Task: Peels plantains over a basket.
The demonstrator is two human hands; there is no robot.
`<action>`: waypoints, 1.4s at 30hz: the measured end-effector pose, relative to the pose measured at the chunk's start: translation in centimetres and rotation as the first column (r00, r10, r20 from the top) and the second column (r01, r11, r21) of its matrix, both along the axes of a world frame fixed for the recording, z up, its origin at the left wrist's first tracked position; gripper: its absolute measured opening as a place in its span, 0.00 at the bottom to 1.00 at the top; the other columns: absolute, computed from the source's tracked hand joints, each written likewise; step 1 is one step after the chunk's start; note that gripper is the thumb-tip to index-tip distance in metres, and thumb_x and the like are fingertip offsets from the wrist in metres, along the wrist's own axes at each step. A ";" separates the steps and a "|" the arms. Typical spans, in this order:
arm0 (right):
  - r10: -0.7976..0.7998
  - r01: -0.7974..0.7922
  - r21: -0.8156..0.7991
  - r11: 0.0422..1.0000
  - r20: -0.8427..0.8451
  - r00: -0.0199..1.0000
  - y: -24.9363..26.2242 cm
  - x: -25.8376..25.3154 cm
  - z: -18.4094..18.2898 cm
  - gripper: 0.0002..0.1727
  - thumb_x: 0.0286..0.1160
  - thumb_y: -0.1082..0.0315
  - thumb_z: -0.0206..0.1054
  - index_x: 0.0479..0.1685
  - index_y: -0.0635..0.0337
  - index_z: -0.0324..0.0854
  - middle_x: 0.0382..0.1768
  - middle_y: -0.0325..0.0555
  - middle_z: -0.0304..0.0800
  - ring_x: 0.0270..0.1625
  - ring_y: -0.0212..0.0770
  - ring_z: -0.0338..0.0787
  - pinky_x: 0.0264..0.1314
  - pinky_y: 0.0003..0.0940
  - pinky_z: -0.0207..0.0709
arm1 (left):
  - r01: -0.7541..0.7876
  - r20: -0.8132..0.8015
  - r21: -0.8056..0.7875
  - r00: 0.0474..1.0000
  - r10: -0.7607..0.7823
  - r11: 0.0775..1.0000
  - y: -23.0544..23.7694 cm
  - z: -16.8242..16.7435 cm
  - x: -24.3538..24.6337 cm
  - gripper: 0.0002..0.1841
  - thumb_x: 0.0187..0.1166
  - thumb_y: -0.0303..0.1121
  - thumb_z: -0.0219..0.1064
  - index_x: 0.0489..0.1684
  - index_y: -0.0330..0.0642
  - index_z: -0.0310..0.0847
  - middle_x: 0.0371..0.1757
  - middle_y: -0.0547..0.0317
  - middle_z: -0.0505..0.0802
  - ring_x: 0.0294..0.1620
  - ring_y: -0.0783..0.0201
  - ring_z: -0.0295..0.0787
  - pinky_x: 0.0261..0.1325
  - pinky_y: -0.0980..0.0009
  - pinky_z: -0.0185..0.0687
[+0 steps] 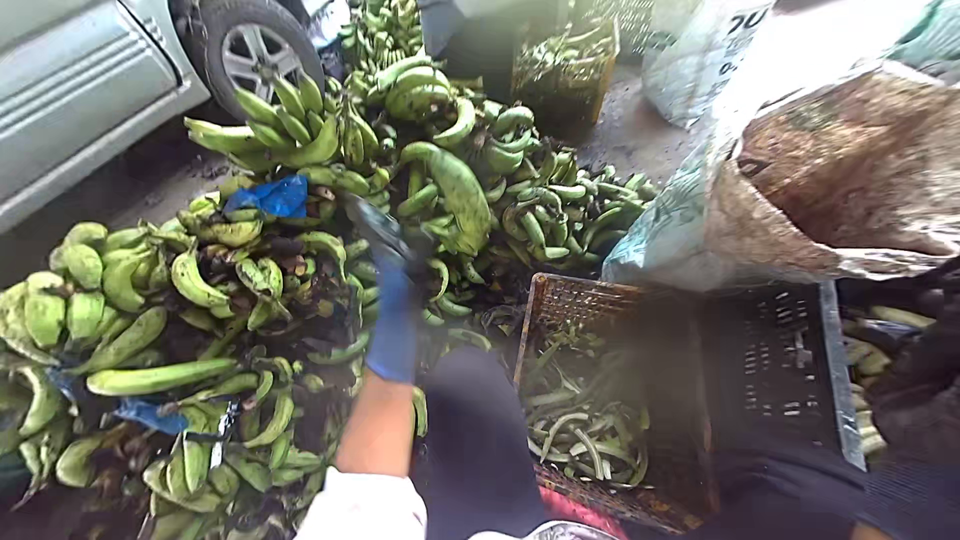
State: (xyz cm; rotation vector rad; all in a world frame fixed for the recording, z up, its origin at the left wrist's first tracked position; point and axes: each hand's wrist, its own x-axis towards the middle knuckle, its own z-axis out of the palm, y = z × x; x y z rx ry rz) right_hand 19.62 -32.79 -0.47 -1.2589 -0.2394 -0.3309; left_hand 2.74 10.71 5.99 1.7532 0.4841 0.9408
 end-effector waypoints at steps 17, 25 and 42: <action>0.227 -0.239 0.058 0.969 0.164 0.960 8.4 -16.4 2.2 0.16 0.85 0.50 0.63 0.65 0.40 0.81 0.41 0.27 0.90 0.36 0.26 0.88 0.36 0.26 0.88 | 0.655 0.182 -0.365 0.748 -0.639 0.662 -17.5 -7.3 1.8 0.32 0.80 0.29 0.69 0.83 0.64 0.66 0.71 0.68 0.84 0.63 0.71 0.84 0.62 0.70 0.85; 0.306 -0.634 -0.276 0.722 -0.695 0.651 7.6 -15.7 -8.3 0.24 0.89 0.52 0.53 0.75 0.55 0.76 0.46 0.47 0.92 0.41 0.41 0.92 0.43 0.46 0.90 | 0.725 0.354 -0.542 0.655 -0.668 0.424 -14.6 -5.9 3.0 0.28 0.80 0.36 0.66 0.80 0.66 0.65 0.56 0.60 0.91 0.45 0.66 0.91 0.44 0.67 0.90; 0.342 -0.371 -0.037 0.928 -0.315 0.886 9.2 -2.1 -1.0 0.22 0.91 0.51 0.51 0.76 0.50 0.69 0.43 0.39 0.88 0.37 0.35 0.90 0.39 0.34 0.89 | 0.587 0.180 -0.672 0.721 -0.669 0.452 -13.0 -5.4 9.8 0.24 0.87 0.60 0.53 0.79 0.69 0.68 0.55 0.59 0.91 0.47 0.62 0.90 0.44 0.62 0.90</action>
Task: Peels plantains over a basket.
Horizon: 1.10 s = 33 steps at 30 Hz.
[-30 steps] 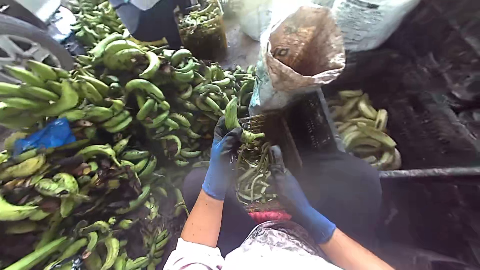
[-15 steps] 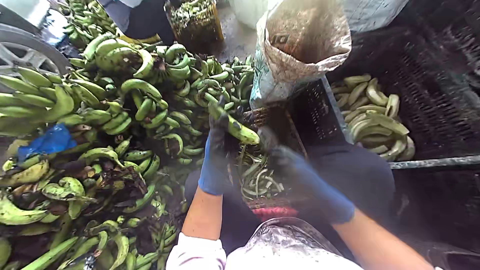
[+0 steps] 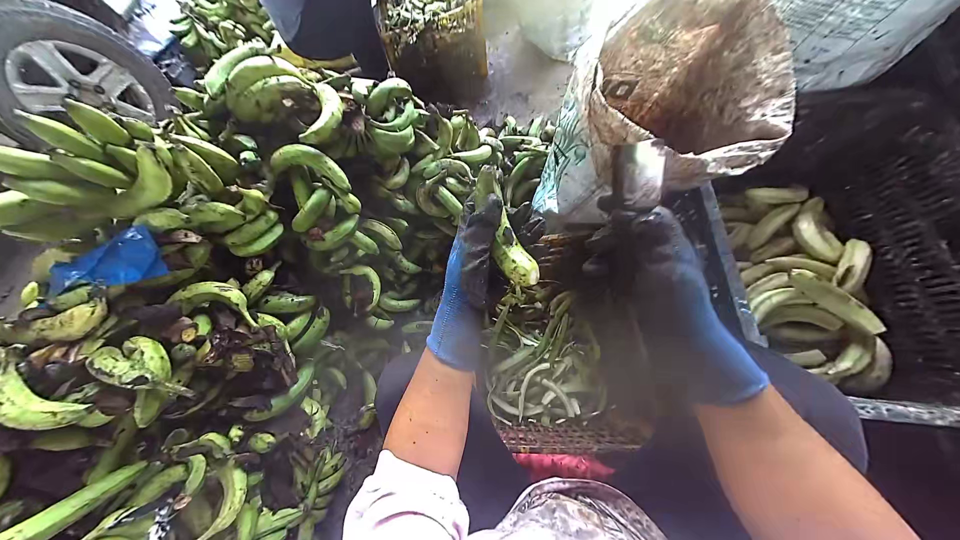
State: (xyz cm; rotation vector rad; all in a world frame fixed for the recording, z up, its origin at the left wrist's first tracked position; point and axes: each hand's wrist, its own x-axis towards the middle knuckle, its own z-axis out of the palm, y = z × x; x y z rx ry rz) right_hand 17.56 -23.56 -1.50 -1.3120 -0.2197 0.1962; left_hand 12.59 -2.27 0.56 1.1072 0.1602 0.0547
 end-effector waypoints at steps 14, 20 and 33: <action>0.154 -0.040 -0.363 0.931 0.290 0.945 2.6 -7.1 -2.2 0.23 0.87 0.54 0.58 0.71 0.58 0.78 0.53 0.38 0.92 0.44 0.26 0.92 0.43 0.28 0.90 | -0.478 0.413 0.223 0.836 0.362 0.850 -1.6 0.6 1.5 0.24 0.90 0.53 0.52 0.83 0.65 0.67 0.58 0.69 0.86 0.44 0.76 0.83 0.38 0.76 0.84; 0.124 0.108 -0.656 0.747 0.298 0.947 2.9 -4.8 -2.6 0.29 0.84 0.41 0.50 0.53 0.58 0.83 0.35 0.43 0.90 0.35 0.37 0.91 0.37 0.46 0.87 | -0.174 0.089 0.129 0.983 0.163 0.976 -5.0 -0.2 0.2 0.29 0.89 0.65 0.39 0.74 0.63 0.74 0.45 0.63 0.90 0.38 0.68 0.87 0.38 0.67 0.88; 0.119 0.161 -0.627 0.762 0.380 0.917 2.7 -4.4 -2.8 0.28 0.83 0.38 0.54 0.53 0.53 0.84 0.35 0.40 0.90 0.36 0.37 0.90 0.37 0.46 0.86 | -0.187 0.231 0.168 0.962 0.145 0.968 -3.3 -0.1 1.1 0.24 0.94 0.52 0.39 0.73 0.57 0.76 0.53 0.60 0.90 0.47 0.65 0.88 0.48 0.63 0.88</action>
